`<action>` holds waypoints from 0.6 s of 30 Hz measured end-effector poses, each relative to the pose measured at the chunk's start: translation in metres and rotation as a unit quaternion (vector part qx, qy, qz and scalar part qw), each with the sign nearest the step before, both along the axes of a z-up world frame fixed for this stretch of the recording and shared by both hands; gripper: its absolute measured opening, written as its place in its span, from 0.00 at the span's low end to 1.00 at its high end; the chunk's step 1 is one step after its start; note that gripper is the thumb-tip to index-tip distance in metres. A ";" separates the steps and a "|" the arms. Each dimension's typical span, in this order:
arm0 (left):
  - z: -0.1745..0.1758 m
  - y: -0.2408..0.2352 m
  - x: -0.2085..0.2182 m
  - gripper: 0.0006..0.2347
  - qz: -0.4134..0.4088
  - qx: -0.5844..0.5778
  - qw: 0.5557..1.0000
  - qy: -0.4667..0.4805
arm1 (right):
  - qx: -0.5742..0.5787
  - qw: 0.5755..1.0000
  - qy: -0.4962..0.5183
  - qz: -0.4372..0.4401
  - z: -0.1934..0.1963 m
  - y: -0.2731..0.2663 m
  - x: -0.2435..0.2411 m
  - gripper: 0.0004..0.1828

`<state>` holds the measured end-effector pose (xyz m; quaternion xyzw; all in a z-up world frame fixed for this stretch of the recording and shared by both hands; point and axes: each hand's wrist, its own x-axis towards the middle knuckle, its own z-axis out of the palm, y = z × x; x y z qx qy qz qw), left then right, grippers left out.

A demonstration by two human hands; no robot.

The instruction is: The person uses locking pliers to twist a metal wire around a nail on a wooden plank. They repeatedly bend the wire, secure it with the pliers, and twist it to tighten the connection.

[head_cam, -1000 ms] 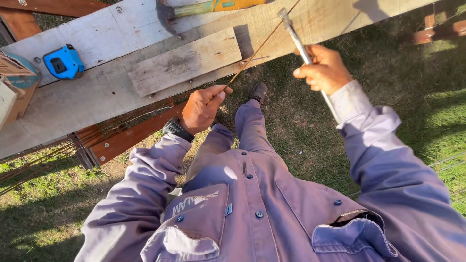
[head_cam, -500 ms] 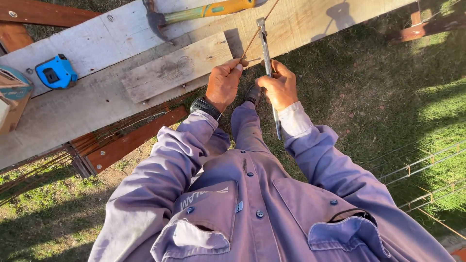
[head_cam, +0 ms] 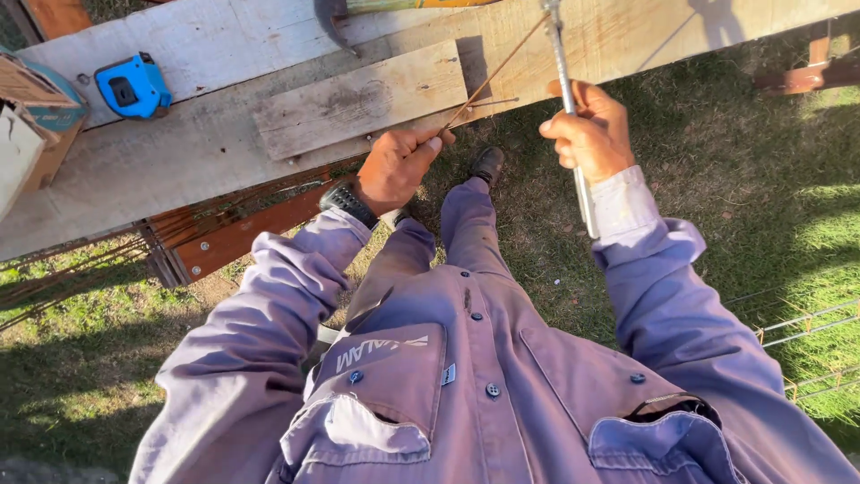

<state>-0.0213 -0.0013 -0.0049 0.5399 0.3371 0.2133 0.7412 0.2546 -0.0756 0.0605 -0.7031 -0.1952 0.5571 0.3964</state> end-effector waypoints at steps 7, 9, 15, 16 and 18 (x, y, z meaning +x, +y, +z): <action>0.001 0.037 -0.218 0.11 -0.158 0.339 0.819 0.436 | -0.024 0.990 -0.077 -0.118 -0.014 -0.008 0.093 0.14; 0.001 0.053 -0.273 0.14 -0.199 0.384 0.741 0.514 | -0.040 0.983 -0.113 -0.137 -0.017 -0.020 0.107 0.14; -0.044 0.080 -0.377 0.16 -0.228 0.299 0.551 0.745 | -0.077 0.989 -0.101 -0.073 -0.054 -0.044 0.088 0.20; -0.051 0.082 -0.383 0.20 -0.237 0.285 0.553 0.746 | -0.079 0.992 -0.074 -0.060 -0.056 -0.046 0.075 0.21; -0.053 0.080 -0.365 0.24 -0.244 0.274 0.554 0.747 | -0.080 0.994 -0.048 -0.049 -0.061 -0.049 0.048 0.22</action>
